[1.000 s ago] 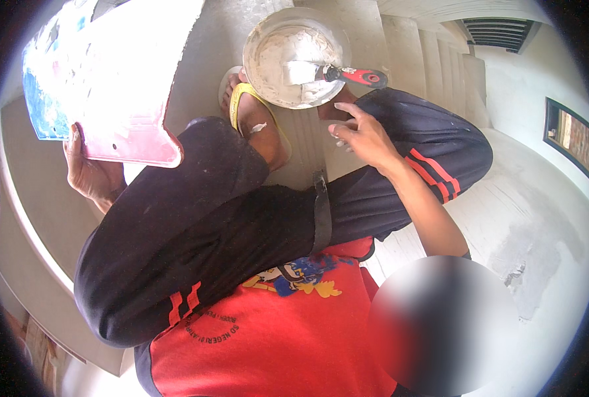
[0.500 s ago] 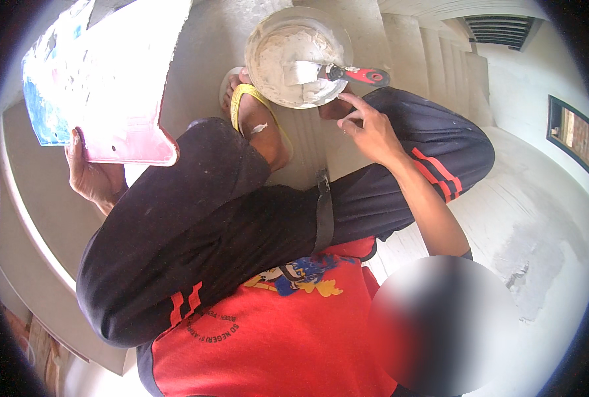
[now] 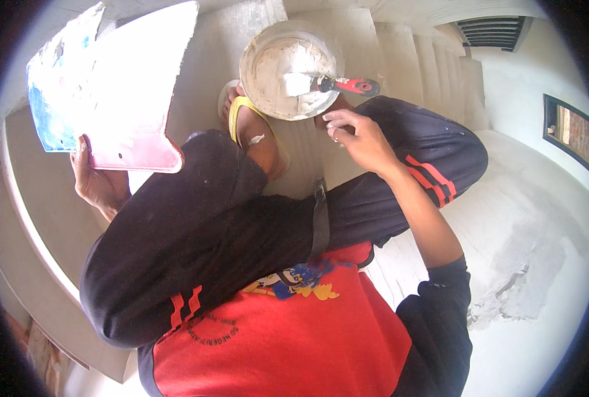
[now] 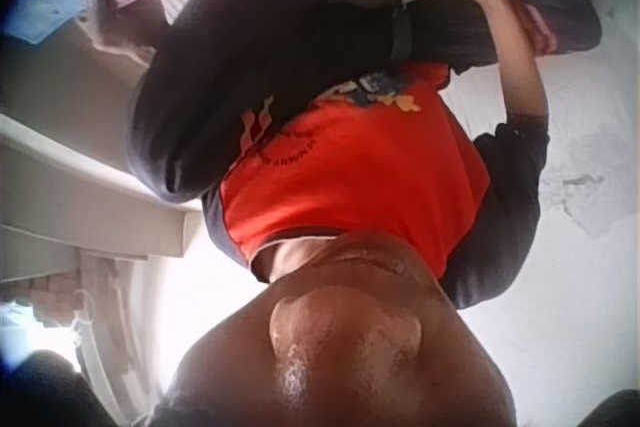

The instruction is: The person is sitting on a staircase and applying white plaster to the wall using a trowel and a hawk. They repeatedly scoop plaster from a bucket, transfer it to the hawk, and smooth it onto the wall surface.

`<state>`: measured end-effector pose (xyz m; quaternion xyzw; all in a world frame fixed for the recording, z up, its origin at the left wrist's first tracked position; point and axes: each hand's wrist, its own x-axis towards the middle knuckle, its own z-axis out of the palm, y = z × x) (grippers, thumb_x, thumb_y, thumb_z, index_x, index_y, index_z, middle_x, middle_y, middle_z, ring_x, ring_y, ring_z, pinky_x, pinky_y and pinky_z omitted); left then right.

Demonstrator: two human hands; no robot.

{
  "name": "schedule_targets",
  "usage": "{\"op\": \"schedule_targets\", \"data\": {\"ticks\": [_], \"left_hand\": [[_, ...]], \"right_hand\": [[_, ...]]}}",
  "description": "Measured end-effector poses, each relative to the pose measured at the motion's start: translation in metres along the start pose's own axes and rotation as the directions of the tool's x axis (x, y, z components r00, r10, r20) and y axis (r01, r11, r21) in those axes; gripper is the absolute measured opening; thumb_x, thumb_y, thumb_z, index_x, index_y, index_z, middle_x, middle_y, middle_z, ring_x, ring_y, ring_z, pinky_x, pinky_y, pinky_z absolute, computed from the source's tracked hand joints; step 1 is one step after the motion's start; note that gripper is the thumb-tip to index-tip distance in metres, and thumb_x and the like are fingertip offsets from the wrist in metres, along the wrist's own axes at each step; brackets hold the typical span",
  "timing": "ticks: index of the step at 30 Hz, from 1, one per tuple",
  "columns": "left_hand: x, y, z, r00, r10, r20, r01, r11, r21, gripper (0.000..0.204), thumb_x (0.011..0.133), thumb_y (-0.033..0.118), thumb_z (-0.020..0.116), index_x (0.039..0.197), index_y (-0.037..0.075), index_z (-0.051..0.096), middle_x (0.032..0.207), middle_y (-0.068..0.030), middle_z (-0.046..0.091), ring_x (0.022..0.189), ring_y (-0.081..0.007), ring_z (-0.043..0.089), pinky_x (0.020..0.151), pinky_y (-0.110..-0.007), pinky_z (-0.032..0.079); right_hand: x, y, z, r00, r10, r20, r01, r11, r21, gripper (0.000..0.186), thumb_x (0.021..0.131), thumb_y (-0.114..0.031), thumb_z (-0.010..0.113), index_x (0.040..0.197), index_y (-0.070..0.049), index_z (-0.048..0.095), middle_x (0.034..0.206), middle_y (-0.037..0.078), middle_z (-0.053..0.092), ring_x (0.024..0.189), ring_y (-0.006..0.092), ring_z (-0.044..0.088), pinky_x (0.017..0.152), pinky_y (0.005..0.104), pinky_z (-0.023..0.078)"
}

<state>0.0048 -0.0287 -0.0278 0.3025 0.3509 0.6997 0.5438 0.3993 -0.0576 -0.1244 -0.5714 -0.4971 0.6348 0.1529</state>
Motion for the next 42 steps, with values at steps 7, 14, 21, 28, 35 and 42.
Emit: {"op": "schedule_targets", "data": {"ticks": [7,14,21,28,35,42], "left_hand": [[0.001,-0.004,0.006,1.0,0.007,0.02,-0.006,1.0,-0.025,0.021,0.086,-0.003,0.048,0.105,-0.006,0.056,0.1,-0.0164,0.065,0.098,-0.0216,0.063,0.091,-0.037,0.049],[-0.002,-0.001,0.017,0.998,0.03,-0.06,-0.029,0.999,0.018,0.023,0.085,-0.003,0.049,0.108,-0.007,0.053,0.102,-0.0175,0.063,0.096,-0.023,0.063,0.089,-0.038,0.049],[0.0,-0.005,0.013,0.999,0.018,-0.043,-0.018,1.0,0.007,0.028,0.084,-0.004,0.05,0.113,-0.008,0.049,0.102,-0.0178,0.063,0.095,-0.0231,0.063,0.088,-0.038,0.05],[-0.001,-0.004,0.012,0.997,0.024,-0.076,-0.023,1.0,0.022,0.028,0.085,-0.002,0.05,0.113,-0.007,0.048,0.107,-0.0181,0.061,0.101,-0.0245,0.06,0.092,-0.041,0.047],[0.001,-0.012,-0.012,1.0,-0.003,-0.026,0.005,0.999,0.047,0.035,0.087,0.005,0.051,0.12,-0.005,0.047,0.119,-0.0185,0.055,0.112,-0.0275,0.053,0.099,-0.043,0.04],[0.0,-0.012,-0.005,0.998,-0.014,-0.059,0.015,1.0,0.026,0.03,0.088,0.002,0.049,0.117,-0.005,0.048,0.114,-0.0179,0.058,0.106,-0.0255,0.057,0.093,-0.041,0.045]], "right_hand": [[-0.007,-0.024,-0.009,0.958,-0.189,0.214,-0.146,0.32,0.936,0.034,0.094,-0.016,0.042,0.124,-0.001,0.047,0.114,0.018,0.059,0.1,0.0285,0.06,0.083,0.0393,0.05],[0.002,-0.077,-0.035,0.962,-0.179,-0.207,0.143,0.974,-0.175,0.021,0.09,-0.011,0.05,0.103,-0.001,0.063,0.108,0.011,0.059,0.096,0.0216,0.06,0.08,0.0362,0.049],[0.093,-0.035,-0.09,0.886,-0.447,-0.12,0.279,0.722,-0.634,0.022,0.084,-0.009,0.059,0.104,0.0,0.065,0.102,0.015,0.064,0.09,0.0277,0.063,0.079,0.0359,0.05],[0.119,-0.013,-0.075,0.961,0.049,-0.273,-0.025,0.996,0.091,0.026,0.082,-0.012,0.066,0.102,0.005,0.065,0.091,0.014,0.068,0.085,0.0155,0.065,0.071,0.0284,0.05],[0.133,-0.011,-0.066,0.936,-0.083,-0.342,-0.126,0.829,-0.545,0.022,0.078,-0.018,0.063,0.091,-0.001,0.07,0.083,0.02,0.067,0.077,0.0319,0.065,0.074,0.0378,0.05],[0.123,-0.019,-0.058,0.873,-0.226,-0.432,-0.073,0.816,-0.574,0.022,0.075,-0.018,0.065,0.09,-0.004,0.071,0.087,0.02,0.067,0.083,0.033,0.064,0.076,0.0395,0.048]]}}
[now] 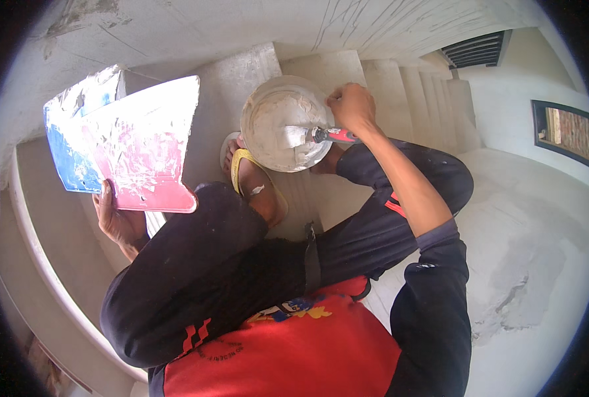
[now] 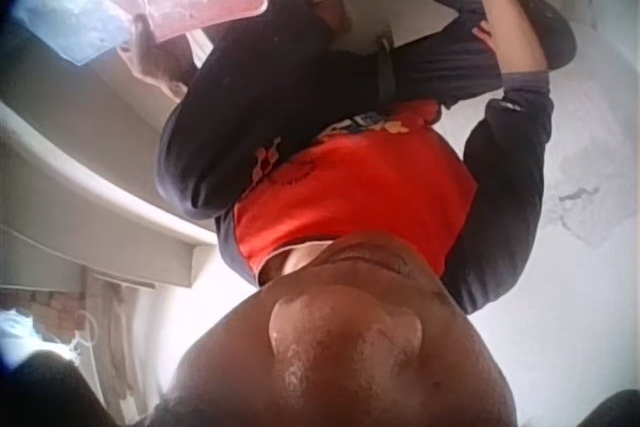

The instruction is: The person is sitting on a staircase and applying white plaster to the wall using a trowel and a hawk. They repeatedly scoop plaster from a bucket, transfer it to the hawk, and smooth it onto the wall surface.

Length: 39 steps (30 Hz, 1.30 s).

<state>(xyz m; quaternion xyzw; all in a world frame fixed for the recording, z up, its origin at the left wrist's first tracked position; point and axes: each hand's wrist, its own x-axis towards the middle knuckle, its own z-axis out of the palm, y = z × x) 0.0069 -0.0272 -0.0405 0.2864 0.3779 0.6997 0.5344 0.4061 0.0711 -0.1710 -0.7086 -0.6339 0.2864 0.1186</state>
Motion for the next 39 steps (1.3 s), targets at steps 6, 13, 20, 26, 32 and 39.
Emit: {"op": "schedule_targets", "data": {"ticks": [6,13,20,26,32,39], "left_hand": [[0.0,0.004,0.025,0.996,0.021,-0.09,-0.019,1.0,0.024,0.021,0.087,-0.002,0.05,0.107,-0.006,0.051,0.103,-0.0185,0.062,0.093,-0.0222,0.064,0.083,-0.035,0.053],[0.001,0.002,0.02,0.998,0.016,-0.062,-0.016,1.0,-0.004,0.02,0.087,-0.002,0.05,0.107,-0.007,0.051,0.104,-0.0193,0.062,0.093,-0.0224,0.064,0.082,-0.036,0.054],[-0.002,0.003,0.021,0.997,0.013,-0.076,-0.011,1.0,0.026,0.019,0.087,-0.003,0.05,0.106,-0.007,0.051,0.103,-0.0191,0.062,0.091,-0.0226,0.065,0.082,-0.036,0.054],[-0.004,0.002,0.023,0.996,0.011,-0.084,-0.009,1.0,0.021,0.02,0.086,-0.003,0.05,0.106,-0.006,0.052,0.102,-0.0185,0.063,0.092,-0.0221,0.064,0.082,-0.035,0.054],[-0.003,0.002,0.017,0.996,0.016,-0.082,-0.015,1.0,0.011,0.021,0.087,-0.003,0.05,0.107,-0.006,0.05,0.102,-0.0186,0.062,0.092,-0.0221,0.064,0.083,-0.036,0.053],[-0.004,0.004,0.018,0.998,0.003,-0.063,-0.003,1.0,0.008,0.019,0.087,-0.002,0.051,0.106,-0.005,0.051,0.102,-0.0184,0.063,0.092,-0.022,0.064,0.083,-0.036,0.054]], "right_hand": [[0.011,0.027,-0.004,0.978,0.056,0.202,-0.116,0.947,0.3,0.03,0.069,-0.02,0.072,0.094,-0.004,0.071,0.091,0.019,0.068,0.088,0.0303,0.065,0.08,0.0373,0.048],[0.002,0.003,0.003,0.987,0.134,0.092,-0.134,0.991,-0.002,0.034,0.066,-0.019,0.074,0.094,0.0,0.07,0.085,0.02,0.067,0.083,0.0311,0.066,0.077,0.0354,0.049],[-0.011,0.022,-0.037,0.909,0.03,0.415,-0.353,0.583,0.731,0.034,0.079,-0.017,0.067,0.106,0.003,0.062,0.105,0.015,0.064,0.1,0.0264,0.059,0.085,0.0353,0.047],[-0.01,0.03,-0.052,0.837,-0.032,0.546,-0.529,0.206,0.823,0.038,0.089,-0.018,0.055,0.121,0.003,0.052,0.119,0.015,0.058,0.109,0.0272,0.056,0.09,0.0374,0.045],[-0.012,0.015,-0.045,0.87,0.021,0.492,-0.457,0.408,0.79,0.038,0.091,-0.02,0.054,0.121,0.003,0.052,0.119,0.013,0.058,0.108,0.0239,0.056,0.087,0.034,0.046],[-0.009,0.002,-0.035,0.975,0.012,0.221,-0.112,0.889,0.444,0.048,0.084,-0.013,0.06,0.128,-0.001,0.047,0.109,0.014,0.064,0.102,0.0236,0.061,0.092,0.0327,0.044]]}}
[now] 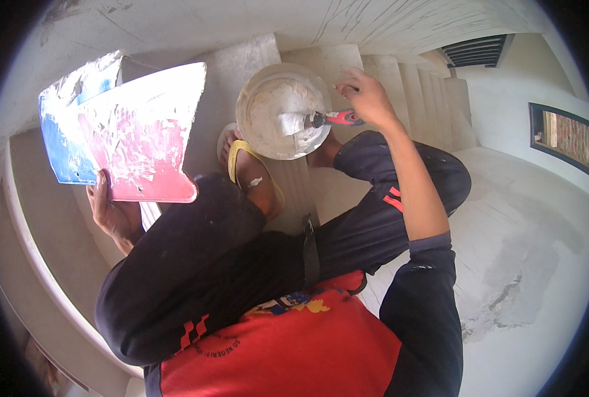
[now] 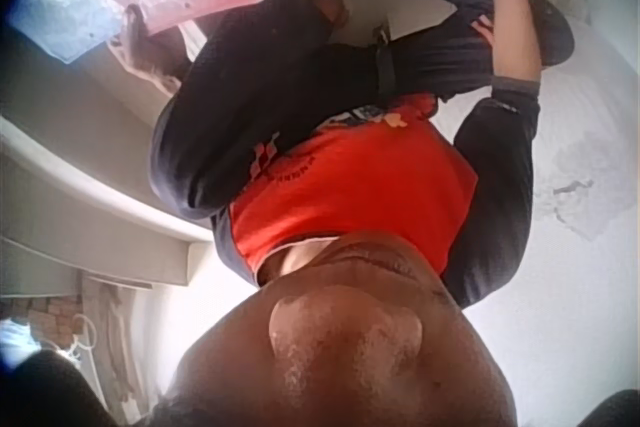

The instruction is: The person is sitting on a staircase and applying white plaster to the wall using a trowel and a hawk. They repeatedly scoop plaster from a bucket, transfer it to the hawk, and smooth it onto the wall surface.

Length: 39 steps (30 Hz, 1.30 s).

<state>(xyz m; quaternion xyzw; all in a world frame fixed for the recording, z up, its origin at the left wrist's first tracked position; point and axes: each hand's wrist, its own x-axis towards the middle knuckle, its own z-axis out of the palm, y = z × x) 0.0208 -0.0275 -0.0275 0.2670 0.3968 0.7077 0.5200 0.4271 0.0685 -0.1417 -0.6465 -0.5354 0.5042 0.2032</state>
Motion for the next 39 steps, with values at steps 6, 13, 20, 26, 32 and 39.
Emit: {"op": "schedule_targets", "data": {"ticks": [6,13,20,26,32,39], "left_hand": [[-0.001,0.0,0.002,0.999,-0.002,-0.044,0.003,1.0,0.021,0.019,0.087,-0.002,0.051,0.106,-0.006,0.051,0.101,-0.0181,0.063,0.092,-0.0216,0.064,0.083,-0.036,0.054],[0.002,-0.001,-0.009,0.999,0.001,0.041,0.0,1.0,-0.017,0.016,0.088,-0.003,0.05,0.103,-0.005,0.053,0.1,-0.0176,0.064,0.092,-0.021,0.064,0.083,-0.035,0.053],[0.004,-0.001,-0.008,0.995,-0.018,0.098,0.026,0.996,-0.085,0.013,0.088,-0.005,0.049,0.099,-0.004,0.054,0.1,-0.019,0.064,0.095,-0.0211,0.064,0.085,-0.034,0.054],[0.005,-0.002,-0.015,0.998,-0.016,0.053,0.021,0.994,-0.104,0.014,0.087,-0.004,0.049,0.096,-0.006,0.059,0.099,-0.0187,0.066,0.095,-0.0213,0.065,0.085,-0.033,0.053],[0.002,-0.005,-0.015,0.989,-0.003,0.15,0.022,0.992,-0.126,0.017,0.087,-0.004,0.048,0.101,-0.006,0.058,0.098,-0.0183,0.066,0.094,-0.0208,0.065,0.084,-0.032,0.053],[0.005,-0.005,-0.015,0.997,-0.007,0.078,0.014,0.995,-0.101,0.016,0.087,-0.006,0.049,0.098,-0.007,0.06,0.095,-0.0192,0.066,0.089,-0.0218,0.066,0.082,-0.032,0.054]], "right_hand": [[0.0,-0.014,0.029,0.97,-0.23,-0.076,0.14,0.787,-0.601,0.06,0.077,-0.01,0.064,0.132,-0.006,0.043,0.102,0.013,0.067,0.098,0.0316,0.061,0.097,0.0402,0.039],[0.007,-0.009,0.032,0.972,-0.163,-0.172,0.014,0.763,-0.647,0.062,0.073,-0.013,0.067,0.131,-0.005,0.046,0.082,0.004,0.07,0.089,0.0243,0.064,0.105,0.0456,0.028],[-0.01,-0.02,0.031,0.943,-0.25,-0.22,0.072,0.798,-0.599,0.057,0.072,-0.009,0.066,0.127,-0.005,0.049,0.085,0.01,0.069,0.087,0.0306,0.065,0.099,0.0444,0.037],[-0.057,-0.042,0.024,0.91,-0.412,-0.041,0.349,0.817,-0.46,0.042,0.079,-0.003,0.059,0.12,-0.001,0.052,0.106,0.02,0.063,0.095,0.0362,0.062,0.085,0.0392,0.047],[-0.128,-0.026,0.096,0.914,-0.373,0.159,0.329,0.912,0.246,0.049,0.084,0.004,0.046,0.131,0.001,0.037,0.124,0.021,0.052,0.111,0.0352,0.055,0.095,0.0394,0.041],[-0.142,0.007,0.142,0.795,-0.385,0.469,0.375,0.919,0.119,0.077,0.081,0.0,0.048,0.141,0.006,0.001,0.146,0.03,0.013,0.137,0.0406,0.016,0.111,0.0426,0.018]]}}
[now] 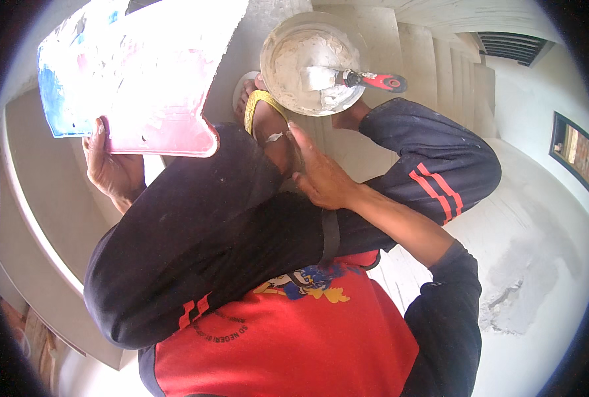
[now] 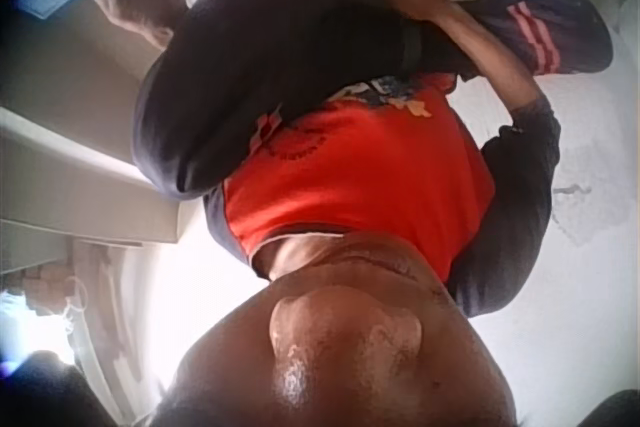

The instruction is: The person is sitting on a staircase and applying white plaster to the wall using a trowel and a hawk. They repeatedly scoop plaster from a bucket, transfer it to the hawk, and smooth it onto the wall surface.

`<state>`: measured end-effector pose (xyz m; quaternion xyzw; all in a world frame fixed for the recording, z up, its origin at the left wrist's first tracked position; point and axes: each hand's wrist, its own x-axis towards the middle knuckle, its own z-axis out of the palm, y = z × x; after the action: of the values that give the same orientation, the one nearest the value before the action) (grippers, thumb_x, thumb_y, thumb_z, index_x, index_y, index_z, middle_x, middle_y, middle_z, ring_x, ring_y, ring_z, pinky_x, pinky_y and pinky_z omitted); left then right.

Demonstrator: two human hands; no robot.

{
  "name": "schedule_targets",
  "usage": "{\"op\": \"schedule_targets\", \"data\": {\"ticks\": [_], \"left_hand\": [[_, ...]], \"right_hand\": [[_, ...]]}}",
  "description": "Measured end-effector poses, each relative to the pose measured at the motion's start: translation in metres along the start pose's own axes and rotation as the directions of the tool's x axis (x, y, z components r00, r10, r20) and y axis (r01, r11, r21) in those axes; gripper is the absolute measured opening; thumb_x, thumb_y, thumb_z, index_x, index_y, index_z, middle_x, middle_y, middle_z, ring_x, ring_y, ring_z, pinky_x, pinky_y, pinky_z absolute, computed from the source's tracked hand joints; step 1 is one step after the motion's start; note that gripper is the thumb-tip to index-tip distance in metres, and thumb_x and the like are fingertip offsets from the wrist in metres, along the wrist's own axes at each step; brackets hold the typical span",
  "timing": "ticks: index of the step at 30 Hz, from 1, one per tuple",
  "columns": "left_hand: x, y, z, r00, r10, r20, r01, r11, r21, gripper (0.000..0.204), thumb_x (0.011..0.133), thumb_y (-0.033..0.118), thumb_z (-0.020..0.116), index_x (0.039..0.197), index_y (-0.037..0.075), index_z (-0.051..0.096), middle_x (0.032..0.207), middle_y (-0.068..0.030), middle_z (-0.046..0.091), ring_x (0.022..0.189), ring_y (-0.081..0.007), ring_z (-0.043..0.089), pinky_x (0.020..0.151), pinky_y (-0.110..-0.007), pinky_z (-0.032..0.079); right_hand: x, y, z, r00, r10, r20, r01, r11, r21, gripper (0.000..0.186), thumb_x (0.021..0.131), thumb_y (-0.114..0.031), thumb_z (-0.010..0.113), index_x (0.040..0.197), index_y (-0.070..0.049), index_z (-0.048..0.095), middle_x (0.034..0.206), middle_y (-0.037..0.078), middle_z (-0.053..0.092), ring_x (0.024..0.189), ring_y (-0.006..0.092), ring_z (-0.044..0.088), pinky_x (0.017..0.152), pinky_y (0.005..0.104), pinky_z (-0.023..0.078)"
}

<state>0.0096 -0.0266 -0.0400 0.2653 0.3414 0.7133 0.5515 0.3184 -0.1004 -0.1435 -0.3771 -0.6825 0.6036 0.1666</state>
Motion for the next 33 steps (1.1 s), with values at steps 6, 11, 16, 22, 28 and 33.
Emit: {"op": "schedule_targets", "data": {"ticks": [6,11,16,22,28,33], "left_hand": [[-0.001,0.0,0.001,1.0,0.02,0.023,-0.019,0.999,-0.029,0.017,0.087,-0.005,0.049,0.099,-0.008,0.06,0.097,-0.021,0.066,0.091,-0.0234,0.066,0.08,-0.033,0.055],[0.002,0.002,-0.008,0.992,-0.02,0.125,0.02,1.0,0.004,0.02,0.088,0.0,0.049,0.102,-0.007,0.061,0.099,-0.0177,0.066,0.096,-0.0203,0.065,0.086,-0.035,0.053],[0.001,-0.001,-0.005,0.997,-0.005,0.072,0.006,1.0,-0.013,0.018,0.089,-0.001,0.048,0.1,-0.007,0.061,0.098,-0.0193,0.066,0.094,-0.021,0.065,0.083,-0.034,0.055],[0.001,-0.005,-0.003,1.0,0.019,0.024,-0.019,0.999,-0.035,0.015,0.088,-0.005,0.047,0.09,-0.007,0.061,0.096,-0.0224,0.066,0.091,-0.0235,0.067,0.078,-0.033,0.057],[0.001,-0.001,-0.002,0.996,-0.002,0.091,0.002,1.0,0.001,0.016,0.089,-0.003,0.048,0.093,-0.006,0.063,0.097,-0.0208,0.066,0.092,-0.0218,0.066,0.08,-0.032,0.056],[0.002,0.002,-0.006,0.993,-0.021,0.118,0.016,0.999,0.046,0.017,0.089,0.002,0.049,0.096,-0.005,0.064,0.098,-0.0176,0.067,0.096,-0.0195,0.065,0.086,-0.034,0.053]], "right_hand": [[0.004,0.011,0.003,0.997,-0.071,-0.032,0.07,0.997,-0.015,0.084,0.072,0.003,0.049,0.14,0.008,0.001,0.146,0.031,0.006,0.137,0.0418,0.011,0.113,0.0416,0.014],[0.007,0.017,0.009,0.989,-0.144,-0.028,0.144,0.99,-0.002,0.086,0.068,0.003,0.05,0.14,0.008,0.001,0.146,0.031,0.007,0.137,0.042,0.011,0.113,0.0422,0.013],[0.01,0.015,0.007,0.989,-0.142,-0.028,0.142,0.99,0.007,0.089,0.066,0.004,0.051,0.14,0.007,0.002,0.145,0.031,0.009,0.137,0.0428,0.013,0.112,0.0424,0.014],[0.01,0.017,0.007,0.985,-0.168,-0.04,0.166,0.985,-0.049,0.089,0.065,0.004,0.051,0.14,0.005,0.004,0.145,0.031,0.012,0.136,0.0431,0.016,0.112,0.0434,0.016],[0.011,0.017,0.009,0.985,-0.172,-0.026,0.17,0.983,-0.071,0.089,0.065,0.005,0.052,0.141,0.004,0.005,0.145,0.03,0.014,0.136,0.0425,0.016,0.112,0.0436,0.018],[0.009,0.015,0.011,0.99,-0.14,-0.026,0.139,0.989,-0.051,0.089,0.065,0.005,0.053,0.141,0.003,0.006,0.145,0.029,0.015,0.136,0.0425,0.017,0.111,0.043,0.019]]}}
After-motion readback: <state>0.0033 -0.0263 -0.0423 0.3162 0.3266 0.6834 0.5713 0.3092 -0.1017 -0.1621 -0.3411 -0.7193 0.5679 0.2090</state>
